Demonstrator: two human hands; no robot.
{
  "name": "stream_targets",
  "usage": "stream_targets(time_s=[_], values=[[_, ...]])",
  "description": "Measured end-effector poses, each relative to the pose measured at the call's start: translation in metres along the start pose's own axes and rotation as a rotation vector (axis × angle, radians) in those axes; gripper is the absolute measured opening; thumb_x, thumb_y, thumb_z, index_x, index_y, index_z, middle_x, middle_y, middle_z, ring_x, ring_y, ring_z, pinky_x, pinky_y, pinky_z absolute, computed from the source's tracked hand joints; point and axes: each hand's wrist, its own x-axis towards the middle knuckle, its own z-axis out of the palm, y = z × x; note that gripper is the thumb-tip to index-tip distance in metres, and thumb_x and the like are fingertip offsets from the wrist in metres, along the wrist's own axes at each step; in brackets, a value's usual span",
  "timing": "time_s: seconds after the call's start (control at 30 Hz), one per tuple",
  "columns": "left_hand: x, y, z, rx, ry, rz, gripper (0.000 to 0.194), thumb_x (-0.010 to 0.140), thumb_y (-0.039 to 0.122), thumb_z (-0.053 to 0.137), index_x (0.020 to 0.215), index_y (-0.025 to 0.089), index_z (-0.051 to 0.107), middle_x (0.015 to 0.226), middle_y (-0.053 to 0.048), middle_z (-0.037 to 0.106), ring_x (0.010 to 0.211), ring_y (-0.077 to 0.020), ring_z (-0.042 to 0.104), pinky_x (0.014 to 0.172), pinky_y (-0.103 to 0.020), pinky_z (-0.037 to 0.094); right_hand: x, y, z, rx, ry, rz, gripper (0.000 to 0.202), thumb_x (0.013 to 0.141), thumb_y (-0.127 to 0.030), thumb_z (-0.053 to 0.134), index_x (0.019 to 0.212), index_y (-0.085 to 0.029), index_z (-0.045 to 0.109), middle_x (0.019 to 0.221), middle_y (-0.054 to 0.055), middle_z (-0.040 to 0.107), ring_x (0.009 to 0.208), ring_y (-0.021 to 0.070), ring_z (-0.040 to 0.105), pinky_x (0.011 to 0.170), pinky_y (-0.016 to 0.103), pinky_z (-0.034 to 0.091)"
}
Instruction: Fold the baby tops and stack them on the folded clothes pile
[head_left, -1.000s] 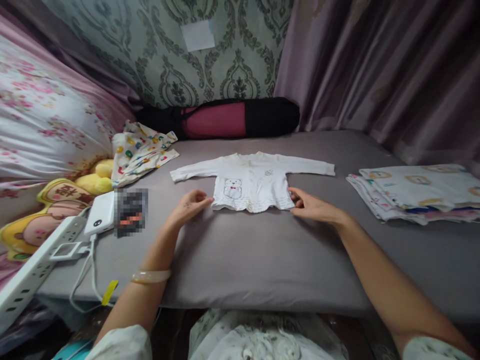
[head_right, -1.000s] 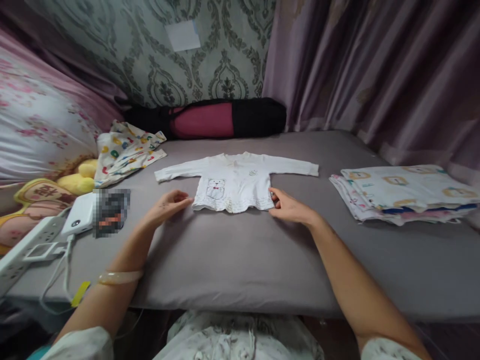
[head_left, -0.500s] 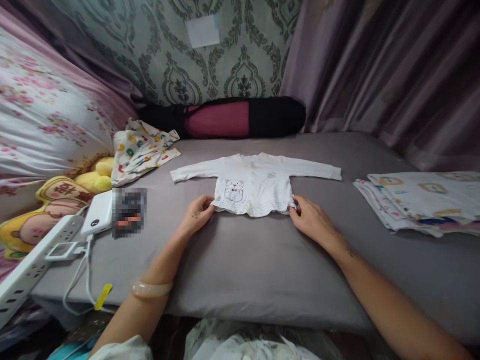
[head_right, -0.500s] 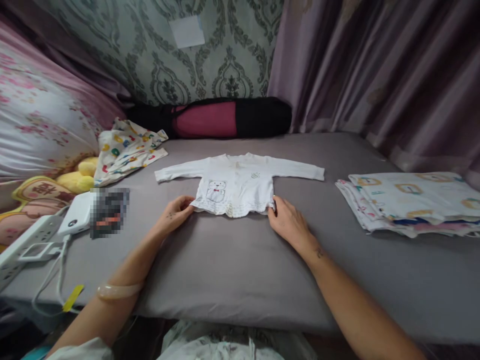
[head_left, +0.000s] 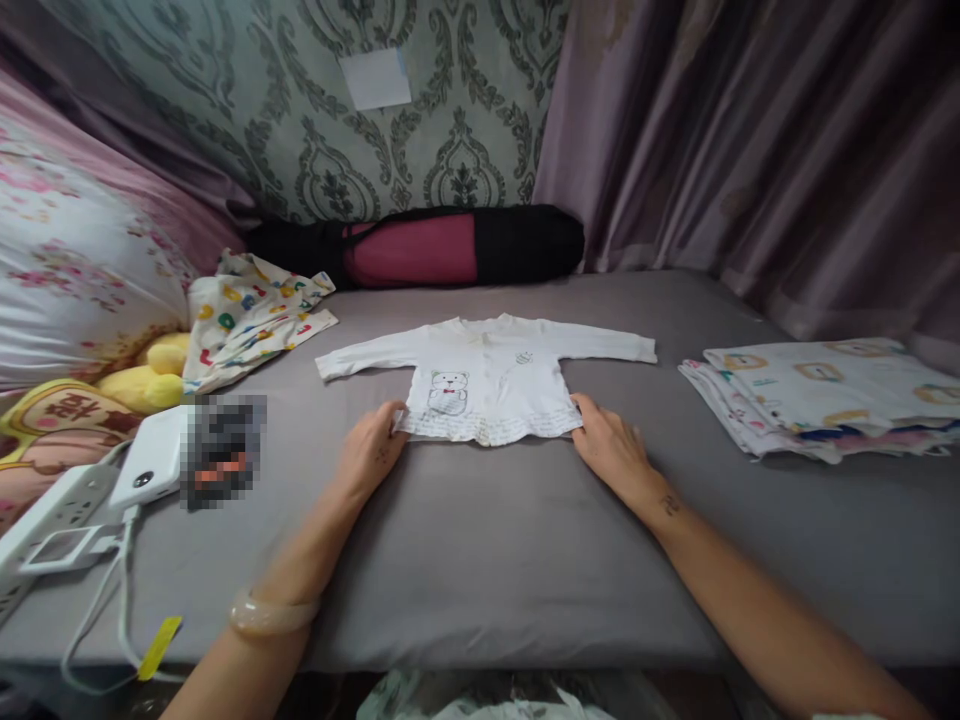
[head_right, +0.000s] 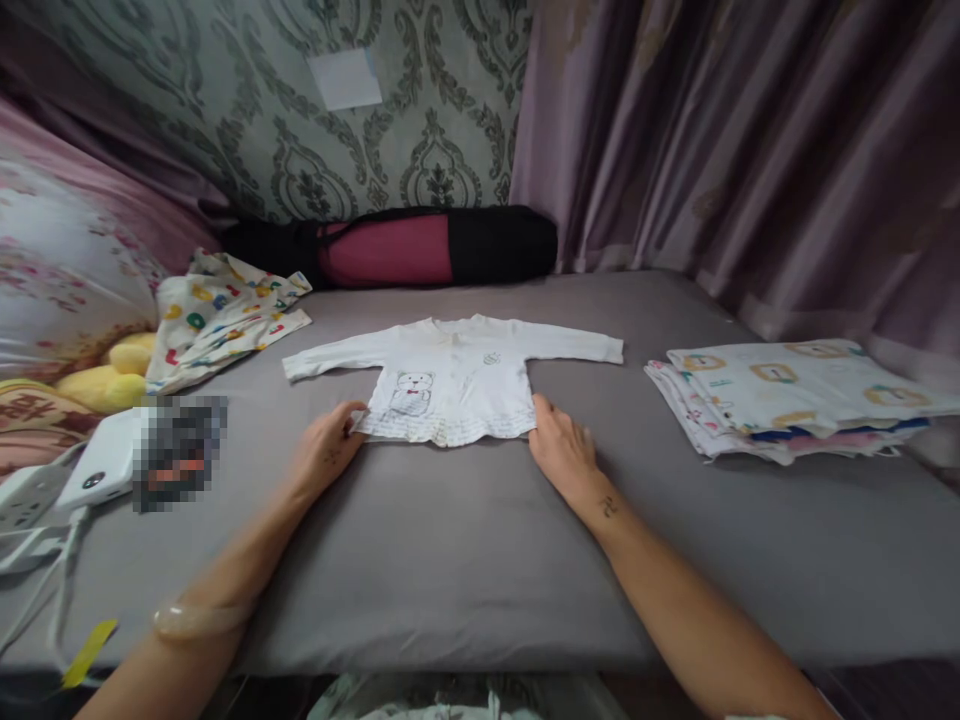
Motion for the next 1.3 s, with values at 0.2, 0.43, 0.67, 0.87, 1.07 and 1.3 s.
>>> stream_targets(time_s=[0.2,0.43,0.67,0.87,1.07,1.3], values=[[0.003,-0.006,-0.005,-0.041,-0.014,0.232,0.035,0.084,0.022,0.045,0.116,0.026,0.059,0.115,-0.007,0.058,0.107,-0.0243,0.054,0.093,-0.036,0.044,0.001,0.001,-0.004,-0.003,0.057,-0.095,0.044,0.085,-0.009,0.041,0.128,-0.016,0.050,0.115,0.016,0.056,0.095,0.0269,0.058,0.074,0.033,0.043],[0.006,-0.013,-0.008,-0.012,-0.120,0.307,0.038,0.085,0.018,0.040,0.115,0.026,0.062,0.120,-0.006,0.059,0.110,-0.0233,0.055,0.097,-0.036,0.044,0.010,0.018,0.007,0.093,0.120,-0.415,0.044,0.083,0.002,0.035,0.114,-0.018,0.059,0.113,0.011,0.055,0.106,0.0245,0.047,0.090,0.034,0.042],[0.004,-0.012,-0.018,0.018,-0.170,0.309,0.035,0.088,0.024,0.041,0.113,0.025,0.065,0.123,-0.008,0.059,0.112,-0.0251,0.055,0.100,-0.040,0.043,0.013,0.032,0.004,0.176,0.049,-0.570,0.042,0.085,0.000,0.035,0.112,-0.019,0.061,0.114,0.011,0.059,0.106,0.0229,0.050,0.092,0.037,0.043],[-0.007,-0.017,-0.040,-0.066,-0.267,0.248,0.038,0.088,0.041,0.049,0.119,0.025,0.063,0.129,-0.010,0.057,0.116,-0.0259,0.055,0.103,-0.039,0.042,0.003,0.050,-0.021,0.200,-0.136,-0.513,0.033,0.085,-0.009,0.043,0.102,-0.023,0.066,0.103,0.007,0.064,0.096,0.0204,0.057,0.087,0.033,0.045],[0.009,0.036,-0.039,-0.096,-0.150,0.367,0.036,0.088,0.038,0.052,0.119,0.021,0.058,0.122,-0.012,0.059,0.113,-0.0267,0.055,0.098,-0.040,0.042,0.009,-0.002,-0.037,0.166,-0.101,-0.582,0.027,0.085,-0.010,0.047,0.101,-0.023,0.065,0.102,0.008,0.065,0.100,0.0220,0.057,0.087,0.032,0.042],[0.026,0.100,0.009,-0.071,-0.257,0.527,0.047,0.064,0.009,0.051,0.110,0.020,0.048,0.100,-0.011,0.056,0.097,-0.0268,0.053,0.084,-0.039,0.044,0.021,-0.054,0.001,0.207,-0.087,-0.706,0.029,0.079,-0.009,0.052,0.106,-0.018,0.059,0.108,0.010,0.058,0.104,0.0225,0.052,0.089,0.033,0.041]])
